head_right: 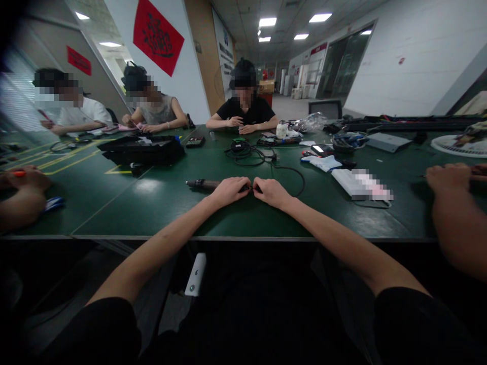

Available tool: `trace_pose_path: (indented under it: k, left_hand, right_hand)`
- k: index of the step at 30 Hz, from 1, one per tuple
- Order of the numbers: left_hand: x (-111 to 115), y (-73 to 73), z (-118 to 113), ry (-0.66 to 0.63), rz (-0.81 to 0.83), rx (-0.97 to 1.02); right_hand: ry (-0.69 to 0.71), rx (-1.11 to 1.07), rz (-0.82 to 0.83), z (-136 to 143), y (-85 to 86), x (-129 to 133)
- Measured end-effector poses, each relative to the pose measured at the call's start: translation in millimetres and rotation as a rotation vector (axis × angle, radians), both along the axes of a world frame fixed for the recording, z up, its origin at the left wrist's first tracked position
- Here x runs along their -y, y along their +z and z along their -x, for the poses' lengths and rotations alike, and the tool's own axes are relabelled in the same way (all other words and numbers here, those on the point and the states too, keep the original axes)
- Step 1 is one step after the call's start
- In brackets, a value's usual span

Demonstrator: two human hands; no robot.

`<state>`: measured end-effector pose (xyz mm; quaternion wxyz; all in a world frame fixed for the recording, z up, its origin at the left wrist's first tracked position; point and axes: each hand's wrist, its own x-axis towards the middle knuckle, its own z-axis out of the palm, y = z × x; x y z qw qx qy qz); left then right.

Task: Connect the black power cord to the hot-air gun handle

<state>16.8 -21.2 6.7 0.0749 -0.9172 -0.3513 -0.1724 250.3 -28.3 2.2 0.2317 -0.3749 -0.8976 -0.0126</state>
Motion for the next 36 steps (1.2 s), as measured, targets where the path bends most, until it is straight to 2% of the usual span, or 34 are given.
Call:
trace_pose_path:
  k: [16,24,36]
  left_hand:
    - [-5.6,-3.7,-1.1,0.007,-0.023,-0.017]
    - [1.4,-0.1,-1.8,0.020,-0.018,-0.008]
    - [-0.9,-0.2,-0.3,0.009,-0.014,-0.033]
  right_hand:
    - [-0.004,0.003,-0.005,0.2,-0.1,0.7]
    - [-0.002,-0.008,0.004,1.0,0.1,0.8]
    - [0.008,-0.010,0.007,0.9,1.2,1.2]
